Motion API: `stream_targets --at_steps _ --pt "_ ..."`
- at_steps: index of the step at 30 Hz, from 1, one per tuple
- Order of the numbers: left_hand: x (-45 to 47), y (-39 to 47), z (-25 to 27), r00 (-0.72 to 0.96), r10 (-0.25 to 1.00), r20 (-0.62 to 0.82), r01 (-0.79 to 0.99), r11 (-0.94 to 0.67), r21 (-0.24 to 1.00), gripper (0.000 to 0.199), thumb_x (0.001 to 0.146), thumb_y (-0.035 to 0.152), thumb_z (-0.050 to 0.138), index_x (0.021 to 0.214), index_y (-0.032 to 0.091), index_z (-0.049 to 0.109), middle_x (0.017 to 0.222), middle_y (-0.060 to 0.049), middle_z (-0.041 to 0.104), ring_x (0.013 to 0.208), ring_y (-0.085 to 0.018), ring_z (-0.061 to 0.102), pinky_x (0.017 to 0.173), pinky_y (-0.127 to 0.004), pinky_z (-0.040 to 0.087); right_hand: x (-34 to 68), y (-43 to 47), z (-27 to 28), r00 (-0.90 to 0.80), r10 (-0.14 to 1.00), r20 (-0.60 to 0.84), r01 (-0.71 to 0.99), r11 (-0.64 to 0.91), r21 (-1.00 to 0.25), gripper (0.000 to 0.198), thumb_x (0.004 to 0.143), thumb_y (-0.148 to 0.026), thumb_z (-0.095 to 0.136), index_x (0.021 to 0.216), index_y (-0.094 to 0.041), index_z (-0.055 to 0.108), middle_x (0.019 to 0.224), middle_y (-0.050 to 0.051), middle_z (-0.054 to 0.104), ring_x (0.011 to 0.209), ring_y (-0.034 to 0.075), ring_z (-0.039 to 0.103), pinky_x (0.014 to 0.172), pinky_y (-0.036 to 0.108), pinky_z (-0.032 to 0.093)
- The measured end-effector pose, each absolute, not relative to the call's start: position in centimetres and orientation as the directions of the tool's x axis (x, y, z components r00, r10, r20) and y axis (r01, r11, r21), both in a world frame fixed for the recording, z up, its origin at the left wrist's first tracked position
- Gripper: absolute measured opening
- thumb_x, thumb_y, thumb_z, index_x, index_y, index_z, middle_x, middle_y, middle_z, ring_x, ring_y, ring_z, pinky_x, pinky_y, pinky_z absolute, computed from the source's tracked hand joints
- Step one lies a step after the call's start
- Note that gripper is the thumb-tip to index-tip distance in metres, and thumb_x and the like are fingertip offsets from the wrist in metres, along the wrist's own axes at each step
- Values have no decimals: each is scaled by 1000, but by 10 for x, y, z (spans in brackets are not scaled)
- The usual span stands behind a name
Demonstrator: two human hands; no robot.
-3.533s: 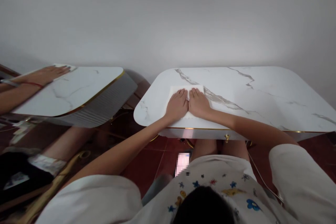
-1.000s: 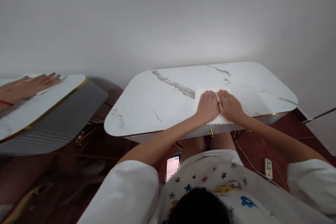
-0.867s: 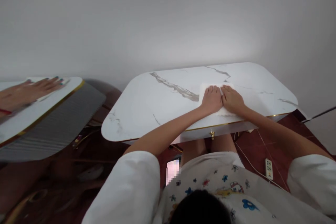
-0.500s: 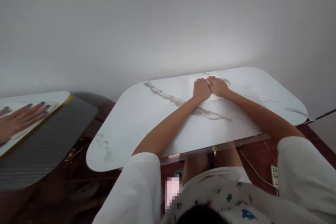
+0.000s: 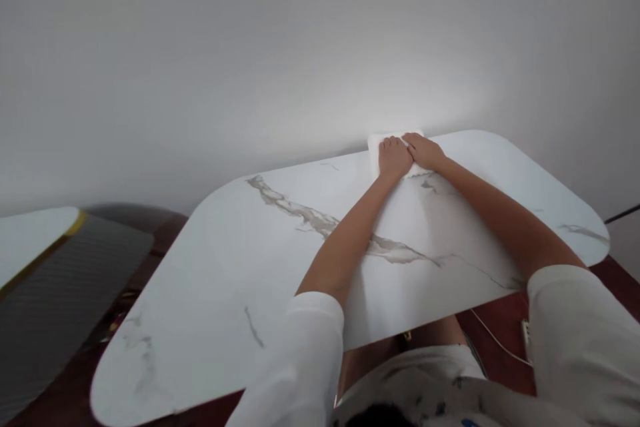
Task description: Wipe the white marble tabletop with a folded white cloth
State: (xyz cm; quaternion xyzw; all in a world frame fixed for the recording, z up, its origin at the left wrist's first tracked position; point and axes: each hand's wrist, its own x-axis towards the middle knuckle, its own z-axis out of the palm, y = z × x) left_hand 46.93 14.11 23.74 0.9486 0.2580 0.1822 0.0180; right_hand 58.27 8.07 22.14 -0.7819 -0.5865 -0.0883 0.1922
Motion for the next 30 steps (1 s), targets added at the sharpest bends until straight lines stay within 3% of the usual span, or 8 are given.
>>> stream_targets --at_steps 6,16,22,30 --pt "452 104 235 869 380 318 361 -925 120 45 95 21 28 132 7 48 137 -18 50 129 -29 41 109 -43 28 555 27 223 400 852 337 915 -349 -203 48 93 -21 27 135 -11 48 144 14 48 135 28 40 112 47 32" --pt "359 35 244 912 336 235 319 -941 108 51 94 20 28 140 2 40 146 -21 41 136 -30 35 112 -44 26 459 -48 222 422 848 320 906 -396 -147 53 95 -25 22 141 -7 41 149 15 42 139 29 34 113 51 29" --pt "311 -15 249 927 335 170 328 -942 73 53 93 19 28 142 -1 36 148 -23 37 139 -33 32 113 -47 26 407 -103 227 411 850 329 912 -388 -137 53 93 -24 25 138 -6 46 146 15 45 139 27 36 114 46 31" --pt "347 -67 246 940 237 246 217 -970 106 53 94 22 31 139 -5 39 146 -22 41 137 -32 34 114 -42 24 437 -166 232 527 772 355 850 -485 -207 52 89 -25 32 135 -12 51 142 10 51 136 24 41 114 45 33"
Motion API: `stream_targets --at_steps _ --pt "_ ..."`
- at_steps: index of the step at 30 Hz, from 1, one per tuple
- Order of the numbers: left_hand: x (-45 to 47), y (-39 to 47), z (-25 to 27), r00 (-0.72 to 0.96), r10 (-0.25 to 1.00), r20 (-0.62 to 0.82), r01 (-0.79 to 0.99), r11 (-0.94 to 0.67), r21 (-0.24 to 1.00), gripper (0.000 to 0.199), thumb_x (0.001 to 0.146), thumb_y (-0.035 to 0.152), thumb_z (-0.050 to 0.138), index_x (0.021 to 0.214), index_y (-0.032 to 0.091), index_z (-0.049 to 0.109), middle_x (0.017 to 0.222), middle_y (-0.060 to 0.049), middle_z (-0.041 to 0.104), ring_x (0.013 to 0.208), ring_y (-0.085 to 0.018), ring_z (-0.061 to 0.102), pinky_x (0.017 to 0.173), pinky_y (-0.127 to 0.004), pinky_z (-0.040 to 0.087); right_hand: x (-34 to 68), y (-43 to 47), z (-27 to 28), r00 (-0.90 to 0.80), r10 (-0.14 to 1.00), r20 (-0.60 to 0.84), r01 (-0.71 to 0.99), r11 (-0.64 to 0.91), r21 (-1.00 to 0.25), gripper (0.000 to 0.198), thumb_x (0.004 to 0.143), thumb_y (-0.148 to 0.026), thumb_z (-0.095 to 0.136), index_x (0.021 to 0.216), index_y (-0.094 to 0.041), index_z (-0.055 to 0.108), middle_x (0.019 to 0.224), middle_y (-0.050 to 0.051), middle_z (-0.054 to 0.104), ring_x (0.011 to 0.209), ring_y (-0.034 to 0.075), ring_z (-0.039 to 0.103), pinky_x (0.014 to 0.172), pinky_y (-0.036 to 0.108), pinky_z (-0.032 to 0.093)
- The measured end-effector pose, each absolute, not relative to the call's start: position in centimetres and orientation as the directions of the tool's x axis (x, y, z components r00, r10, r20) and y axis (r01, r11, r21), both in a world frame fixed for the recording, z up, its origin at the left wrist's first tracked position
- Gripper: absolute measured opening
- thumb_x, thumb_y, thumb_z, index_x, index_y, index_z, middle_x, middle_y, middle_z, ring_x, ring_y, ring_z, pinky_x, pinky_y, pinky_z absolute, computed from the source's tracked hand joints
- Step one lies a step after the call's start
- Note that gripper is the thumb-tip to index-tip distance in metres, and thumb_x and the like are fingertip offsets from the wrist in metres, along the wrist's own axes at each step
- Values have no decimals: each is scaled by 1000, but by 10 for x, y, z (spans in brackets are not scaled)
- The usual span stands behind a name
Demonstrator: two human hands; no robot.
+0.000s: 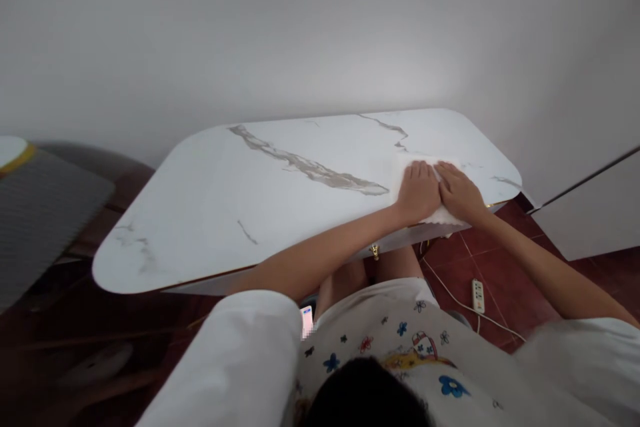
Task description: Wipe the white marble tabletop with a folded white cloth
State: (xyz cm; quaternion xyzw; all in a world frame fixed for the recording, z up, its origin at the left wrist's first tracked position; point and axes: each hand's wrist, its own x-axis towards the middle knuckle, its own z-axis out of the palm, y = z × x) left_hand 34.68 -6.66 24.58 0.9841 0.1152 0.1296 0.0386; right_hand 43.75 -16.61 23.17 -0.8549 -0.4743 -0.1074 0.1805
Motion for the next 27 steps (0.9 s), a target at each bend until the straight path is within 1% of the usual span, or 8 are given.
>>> stream_targets --at_steps 3,5,7,9,12,15,22,27 --pt "380 -69 243 937 182 297 155 -981 115 52 94 22 30 135 -5 44 142 -23 45 133 -32 38 112 -41 26 468 -172 232 548 759 352 836 -508 -207 53 88 -24 32 134 -9 53 141 13 52 135 26 42 114 44 34" --pt "402 -63 242 931 172 324 137 -982 126 49 94 22 30 133 -1 48 139 -22 49 130 -31 42 109 -41 28 488 -167 232 564 755 336 825 -532 -190 53 88 -23 30 133 -8 53 141 15 51 135 27 43 114 45 34" --pt "420 -53 241 925 164 343 123 -983 138 46 93 21 31 130 3 52 134 -20 53 125 -30 45 106 -41 30 506 -155 233 575 751 324 817 -550 -173 54 87 -22 30 134 -11 53 141 13 51 135 28 42 113 47 35" --pt "433 -38 241 924 165 345 116 -981 156 44 92 21 32 127 4 54 131 -20 54 123 -30 45 105 -40 31 522 -138 232 569 759 317 821 -547 -164 54 87 -21 30 136 -14 51 142 12 51 135 29 41 112 51 35" --pt "444 -10 243 923 200 328 148 -973 177 42 93 20 31 124 3 54 127 -21 55 121 -29 45 105 -40 31 541 -106 229 523 788 324 852 -498 -162 54 86 -19 30 136 -15 51 141 10 52 135 29 41 112 52 34" --pt "451 23 244 920 238 312 193 -967 167 41 92 18 31 122 4 55 125 -20 56 120 -28 46 104 -39 31 553 -68 227 485 798 358 874 -459 -160 52 87 -20 30 133 -15 53 138 9 55 133 27 44 111 49 36" --pt "474 100 242 891 321 320 285 -946 155 40 93 19 31 121 3 55 125 -21 56 119 -29 46 103 -41 31 573 17 232 484 810 332 875 -445 -191 47 88 -19 32 130 -14 54 140 10 53 130 22 47 108 41 39" --pt "501 126 241 865 371 338 331 -928 171 42 93 21 31 121 3 55 126 -22 56 120 -30 46 104 -41 30 603 48 234 482 814 323 875 -432 -219 48 89 -20 34 133 -16 52 141 8 52 129 22 48 109 42 38"
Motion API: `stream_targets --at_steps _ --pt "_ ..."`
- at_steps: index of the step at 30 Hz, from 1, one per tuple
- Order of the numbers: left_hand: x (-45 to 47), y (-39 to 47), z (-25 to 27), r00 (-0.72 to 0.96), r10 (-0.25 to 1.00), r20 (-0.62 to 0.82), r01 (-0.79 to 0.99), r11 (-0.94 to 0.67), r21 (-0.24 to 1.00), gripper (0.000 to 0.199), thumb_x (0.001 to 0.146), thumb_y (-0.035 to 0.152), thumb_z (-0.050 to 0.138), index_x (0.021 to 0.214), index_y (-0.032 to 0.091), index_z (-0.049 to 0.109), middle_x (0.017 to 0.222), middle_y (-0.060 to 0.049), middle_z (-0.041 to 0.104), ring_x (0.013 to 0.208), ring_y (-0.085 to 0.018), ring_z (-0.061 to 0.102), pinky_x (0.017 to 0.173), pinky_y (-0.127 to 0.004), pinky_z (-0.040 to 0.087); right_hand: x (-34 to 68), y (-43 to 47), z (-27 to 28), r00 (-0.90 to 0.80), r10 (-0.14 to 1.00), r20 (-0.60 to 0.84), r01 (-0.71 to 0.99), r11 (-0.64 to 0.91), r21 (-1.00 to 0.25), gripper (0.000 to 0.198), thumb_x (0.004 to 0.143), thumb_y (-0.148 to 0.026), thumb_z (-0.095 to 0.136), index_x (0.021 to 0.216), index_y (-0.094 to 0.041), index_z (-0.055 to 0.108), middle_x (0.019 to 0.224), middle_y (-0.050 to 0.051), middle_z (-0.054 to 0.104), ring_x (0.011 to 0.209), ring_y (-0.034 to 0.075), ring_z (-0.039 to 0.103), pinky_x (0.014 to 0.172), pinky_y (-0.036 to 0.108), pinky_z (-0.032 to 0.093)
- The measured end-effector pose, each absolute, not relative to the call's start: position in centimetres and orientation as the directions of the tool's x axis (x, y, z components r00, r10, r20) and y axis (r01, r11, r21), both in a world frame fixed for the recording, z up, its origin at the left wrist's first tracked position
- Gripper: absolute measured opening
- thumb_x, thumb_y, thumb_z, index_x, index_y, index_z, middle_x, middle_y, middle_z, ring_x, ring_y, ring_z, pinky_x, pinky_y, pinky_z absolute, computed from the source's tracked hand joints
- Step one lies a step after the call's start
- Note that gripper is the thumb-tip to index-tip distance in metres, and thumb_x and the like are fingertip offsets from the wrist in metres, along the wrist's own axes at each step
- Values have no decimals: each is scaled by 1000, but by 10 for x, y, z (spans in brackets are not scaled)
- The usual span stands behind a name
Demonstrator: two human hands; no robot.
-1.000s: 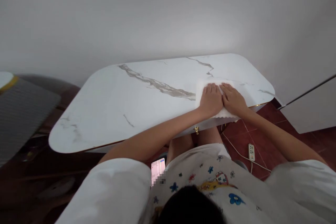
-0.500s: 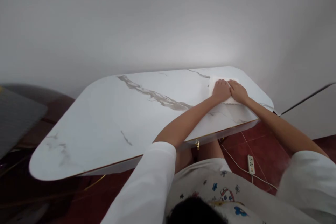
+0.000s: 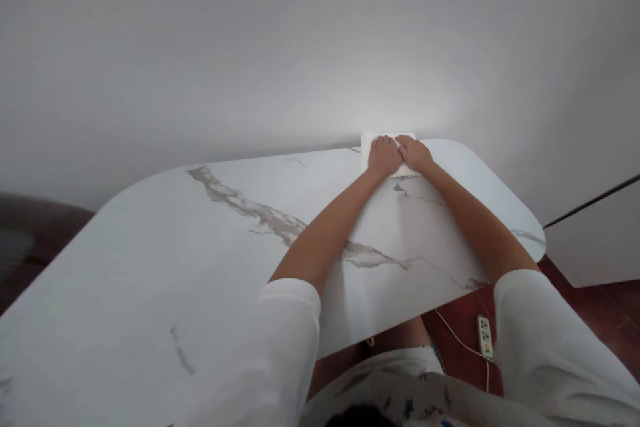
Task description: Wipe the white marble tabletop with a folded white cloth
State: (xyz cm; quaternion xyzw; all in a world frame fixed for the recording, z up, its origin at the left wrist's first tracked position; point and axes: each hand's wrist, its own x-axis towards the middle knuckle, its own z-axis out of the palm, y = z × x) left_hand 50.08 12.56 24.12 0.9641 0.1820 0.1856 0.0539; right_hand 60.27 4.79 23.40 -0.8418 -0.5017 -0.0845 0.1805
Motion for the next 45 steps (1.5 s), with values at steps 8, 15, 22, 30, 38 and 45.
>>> stream_targets --at_steps 8,15,22,30,38,45 --pt "543 100 239 845 387 370 322 -919 226 45 93 20 27 126 2 53 128 -22 55 122 -31 45 105 -45 29 645 22 237 493 830 260 870 -461 -177 50 92 -23 28 137 -13 49 146 8 47 136 19 41 113 39 33" --pt "526 51 242 884 326 336 261 -939 225 51 94 21 26 135 -6 43 143 -24 43 133 -32 35 110 -43 23 636 -31 229 532 807 256 847 -501 -178 53 92 -24 26 141 -12 44 149 9 42 140 20 34 116 42 27" --pt "475 -1 244 906 268 327 194 -951 242 47 93 19 29 133 1 46 140 -24 47 131 -34 39 107 -50 26 582 -91 226 551 792 262 834 -528 -157 54 92 -24 25 141 -8 43 150 12 39 141 24 32 116 46 27" --pt "416 -69 246 941 254 223 212 -957 196 53 94 21 32 140 -4 38 148 -24 37 138 -34 30 113 -45 20 518 -166 220 517 796 314 855 -493 -161 53 93 -26 26 141 -16 44 148 8 43 140 24 34 115 48 31" --pt "444 -116 241 953 143 268 91 -976 200 52 96 25 32 138 -4 41 146 -23 41 136 -34 34 112 -44 24 527 -227 224 620 705 343 782 -591 -200 53 89 -25 29 137 -18 51 143 6 50 137 23 40 115 46 32" --pt "489 -96 246 938 135 320 64 -973 222 43 94 22 37 126 -2 53 130 -23 54 123 -31 45 104 -40 32 578 -206 223 610 709 354 787 -594 -167 52 89 -24 27 135 -18 53 140 5 54 136 22 42 114 46 34"
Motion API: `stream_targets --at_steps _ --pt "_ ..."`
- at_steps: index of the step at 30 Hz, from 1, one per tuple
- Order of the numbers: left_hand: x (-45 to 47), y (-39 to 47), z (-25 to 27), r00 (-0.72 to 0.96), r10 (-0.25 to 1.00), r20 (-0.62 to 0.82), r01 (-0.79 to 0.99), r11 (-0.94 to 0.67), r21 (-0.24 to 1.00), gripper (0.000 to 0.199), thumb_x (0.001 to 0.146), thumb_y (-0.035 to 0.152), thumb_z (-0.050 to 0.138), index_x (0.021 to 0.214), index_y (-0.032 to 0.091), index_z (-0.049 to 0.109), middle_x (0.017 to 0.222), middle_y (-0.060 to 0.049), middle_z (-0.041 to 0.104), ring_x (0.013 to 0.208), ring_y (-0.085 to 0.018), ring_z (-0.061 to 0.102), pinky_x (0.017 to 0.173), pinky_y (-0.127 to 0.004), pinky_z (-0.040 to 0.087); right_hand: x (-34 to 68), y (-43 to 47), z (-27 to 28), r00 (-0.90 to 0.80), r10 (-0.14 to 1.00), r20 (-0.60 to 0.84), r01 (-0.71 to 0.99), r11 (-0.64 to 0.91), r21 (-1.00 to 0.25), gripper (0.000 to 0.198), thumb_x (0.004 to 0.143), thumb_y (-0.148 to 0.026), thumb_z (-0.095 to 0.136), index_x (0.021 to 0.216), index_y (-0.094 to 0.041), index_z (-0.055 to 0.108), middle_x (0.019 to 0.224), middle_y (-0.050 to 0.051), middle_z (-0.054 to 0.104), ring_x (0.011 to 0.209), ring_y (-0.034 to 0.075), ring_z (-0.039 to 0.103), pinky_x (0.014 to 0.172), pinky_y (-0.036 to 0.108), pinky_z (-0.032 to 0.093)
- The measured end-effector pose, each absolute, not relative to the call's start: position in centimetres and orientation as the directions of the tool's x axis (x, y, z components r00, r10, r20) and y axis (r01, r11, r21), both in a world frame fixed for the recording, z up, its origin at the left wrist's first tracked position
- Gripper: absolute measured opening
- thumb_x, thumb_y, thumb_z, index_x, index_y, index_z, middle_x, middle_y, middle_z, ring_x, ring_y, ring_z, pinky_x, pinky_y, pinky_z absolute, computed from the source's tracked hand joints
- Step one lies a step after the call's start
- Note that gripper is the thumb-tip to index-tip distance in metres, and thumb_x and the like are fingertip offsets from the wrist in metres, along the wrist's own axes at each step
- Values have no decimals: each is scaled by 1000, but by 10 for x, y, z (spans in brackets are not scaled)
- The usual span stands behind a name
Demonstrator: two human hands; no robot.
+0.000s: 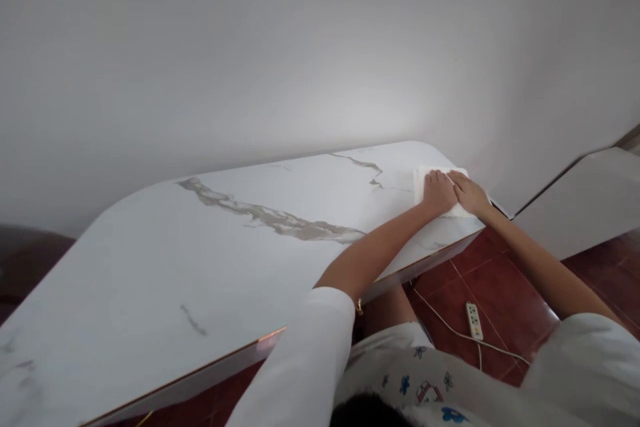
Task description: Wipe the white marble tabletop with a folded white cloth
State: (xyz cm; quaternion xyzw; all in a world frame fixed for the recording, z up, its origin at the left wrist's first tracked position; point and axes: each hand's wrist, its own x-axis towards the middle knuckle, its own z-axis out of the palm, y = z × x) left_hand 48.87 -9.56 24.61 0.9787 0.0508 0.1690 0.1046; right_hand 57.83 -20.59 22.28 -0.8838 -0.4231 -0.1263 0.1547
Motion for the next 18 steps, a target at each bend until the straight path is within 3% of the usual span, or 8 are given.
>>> stream_targets --at_steps 8,15,18 --pt "525 -19 237 908 251 335 195 -962 193 43 95 25 36 127 1 52 132 -20 54 124 -29 44 104 -38 29 617 -118 226 579 758 300 814 -559 -156 52 90 -23 29 137 -16 50 145 6 48 136 22 41 113 42 35" --pt "555 36 235 850 388 357 327 -919 220 41 95 24 37 122 -2 54 126 -23 55 118 -30 47 100 -40 32 657 -48 231 477 841 257 878 -440 -189 52 91 -21 29 139 -14 48 146 7 47 137 19 40 114 36 31" --pt "575 49 235 841 390 374 327 -919 221 40 94 25 39 120 -1 56 124 -22 57 116 -30 48 99 -40 33 678 -33 229 467 844 263 882 -424 -204 52 92 -20 28 139 -13 49 145 7 48 137 18 39 115 35 28"
